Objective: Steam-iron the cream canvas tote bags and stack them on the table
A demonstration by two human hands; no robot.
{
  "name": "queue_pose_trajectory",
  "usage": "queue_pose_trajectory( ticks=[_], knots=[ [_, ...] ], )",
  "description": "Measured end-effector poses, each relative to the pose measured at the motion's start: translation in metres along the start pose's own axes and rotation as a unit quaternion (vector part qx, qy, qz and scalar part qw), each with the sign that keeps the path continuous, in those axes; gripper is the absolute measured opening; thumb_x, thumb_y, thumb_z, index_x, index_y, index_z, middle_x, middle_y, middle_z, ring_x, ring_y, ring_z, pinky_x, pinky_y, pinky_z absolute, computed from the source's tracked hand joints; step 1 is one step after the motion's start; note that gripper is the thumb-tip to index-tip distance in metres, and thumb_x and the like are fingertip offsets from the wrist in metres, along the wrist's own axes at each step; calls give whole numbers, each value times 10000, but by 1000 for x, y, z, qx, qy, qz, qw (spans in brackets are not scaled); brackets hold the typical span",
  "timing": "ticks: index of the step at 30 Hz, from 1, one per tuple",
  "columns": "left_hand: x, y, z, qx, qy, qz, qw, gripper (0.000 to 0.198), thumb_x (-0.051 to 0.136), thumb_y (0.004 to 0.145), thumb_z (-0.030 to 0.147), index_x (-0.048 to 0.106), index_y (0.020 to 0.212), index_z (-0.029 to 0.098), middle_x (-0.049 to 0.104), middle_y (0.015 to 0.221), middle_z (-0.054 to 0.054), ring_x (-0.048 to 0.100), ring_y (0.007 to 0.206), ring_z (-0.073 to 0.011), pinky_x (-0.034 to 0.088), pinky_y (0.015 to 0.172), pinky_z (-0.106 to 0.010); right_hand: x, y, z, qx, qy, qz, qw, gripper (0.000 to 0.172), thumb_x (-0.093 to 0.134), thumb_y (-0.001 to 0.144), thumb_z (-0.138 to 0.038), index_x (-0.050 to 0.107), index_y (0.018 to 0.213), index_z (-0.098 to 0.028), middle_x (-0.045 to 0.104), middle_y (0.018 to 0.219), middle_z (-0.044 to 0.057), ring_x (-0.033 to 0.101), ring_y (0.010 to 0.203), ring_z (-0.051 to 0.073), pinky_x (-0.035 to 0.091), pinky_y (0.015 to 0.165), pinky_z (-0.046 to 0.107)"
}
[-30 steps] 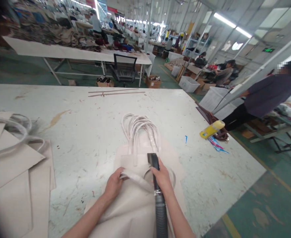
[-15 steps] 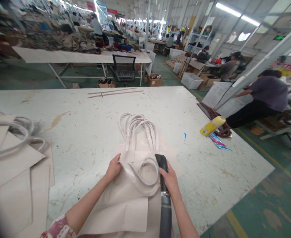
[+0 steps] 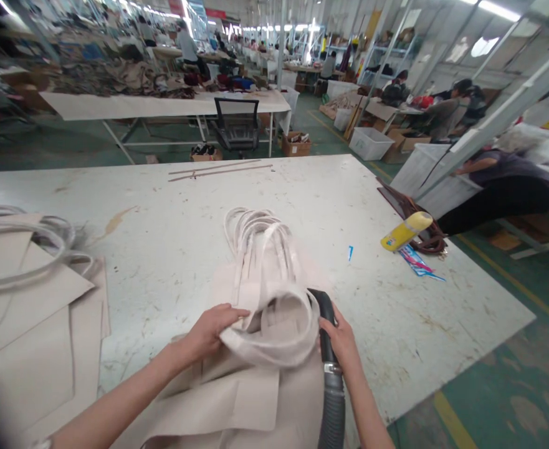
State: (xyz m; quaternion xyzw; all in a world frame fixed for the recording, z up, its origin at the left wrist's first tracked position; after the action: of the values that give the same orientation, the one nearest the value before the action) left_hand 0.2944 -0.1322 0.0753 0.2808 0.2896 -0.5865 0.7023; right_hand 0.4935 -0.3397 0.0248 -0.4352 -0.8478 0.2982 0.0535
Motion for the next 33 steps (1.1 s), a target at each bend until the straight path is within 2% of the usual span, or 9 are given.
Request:
queue_pose_trajectory(
  ticks=[4, 7, 9, 13, 17, 20, 24, 28, 33],
  knots=[
    [38, -27, 47, 124, 122, -112, 978, 140, 421, 831, 155, 551, 780, 173, 482, 1263, -43, 490, 1017, -176, 360, 889, -306, -42, -23, -7, -33, -13, 85, 996, 798, 604, 655, -403, 254, 1356, -253, 568, 491, -54, 549, 396, 169, 442, 393, 268],
    [71, -43, 39, 105, 161, -134, 972, 139, 427, 846, 150, 542, 768, 158, 537, 1194, -54, 521, 968, -164, 389, 826, -288, -72, -51, -21, -58, -48, 125, 989, 821, 614, 658, -410, 230, 1365, -243, 596, 528, -35, 564, 433, 169, 444, 412, 259],
    [86, -52, 27, 97, 172, -127, 972, 107, 458, 839, 164, 543, 774, 153, 536, 1194, -71, 518, 984, -177, 387, 819, -309, -77, -75, -28, -65, -63, 101, 991, 816, 604, 677, -412, 214, 1371, -233, 593, 515, -28, 554, 429, 164, 444, 416, 260],
    [95, -70, 12, 104, 152, -74, 980, 117, 450, 843, 175, 553, 787, 164, 496, 1252, -68, 449, 1112, -196, 288, 956, -394, -47, -112, -21, -18, -96, -23, 995, 797, 593, 690, -360, 199, 1374, -252, 567, 494, -40, 524, 393, 153, 426, 380, 255],
    [98, -89, 6, 101, 108, -55, 988, 103, 479, 797, 140, 572, 776, 178, 520, 1231, -50, 400, 1183, -184, 135, 1055, -439, 1, -103, 9, 53, -99, -99, 989, 773, 567, 676, -323, 228, 1366, -232, 548, 499, -45, 527, 370, 154, 406, 345, 242],
    [101, -98, 3, 101, 89, -55, 989, 138, 471, 780, 102, 582, 796, 182, 551, 1195, -36, 399, 1190, -160, 137, 1068, -416, 16, -75, 22, 51, -75, -58, 994, 746, 549, 681, -335, 256, 1356, -212, 513, 457, -59, 518, 357, 148, 415, 349, 242],
    [100, -101, 3, 93, 95, -34, 991, 157, 453, 793, 93, 585, 777, 177, 557, 1185, -35, 406, 1182, -160, 126, 1073, -424, 1, -64, 8, -44, -38, 52, 997, 764, 554, 686, -357, 224, 1363, -229, 524, 509, -59, 530, 390, 146, 436, 365, 252],
    [100, -101, 8, 88, 115, -27, 989, 138, 457, 809, 114, 579, 777, 169, 545, 1193, -50, 409, 1163, -176, 133, 1062, -442, -2, -102, -1, -43, -78, 1, 996, 776, 553, 699, -351, 184, 1374, -253, 544, 534, -55, 530, 397, 153, 427, 361, 256],
    [98, -110, 15, 88, 126, -15, 988, 197, 381, 861, 168, 569, 802, 159, 538, 1166, -82, 388, 1149, -186, 199, 1023, -428, 38, -153, 18, -47, -217, -134, 966, 693, 534, 695, -260, 293, 1345, -257, 633, 654, -17, 551, 475, 146, 459, 469, 261]
  ],
)
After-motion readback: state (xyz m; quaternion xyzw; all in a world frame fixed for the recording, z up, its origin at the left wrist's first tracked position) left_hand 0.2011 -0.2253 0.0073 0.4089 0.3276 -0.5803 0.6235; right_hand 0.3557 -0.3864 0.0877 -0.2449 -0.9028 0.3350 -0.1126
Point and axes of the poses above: each hand's wrist, its own y-axis towards the middle knuckle, its own x-axis out of the palm, z = x × y, the point moved 5 cm from there along y, towards the middle knuckle
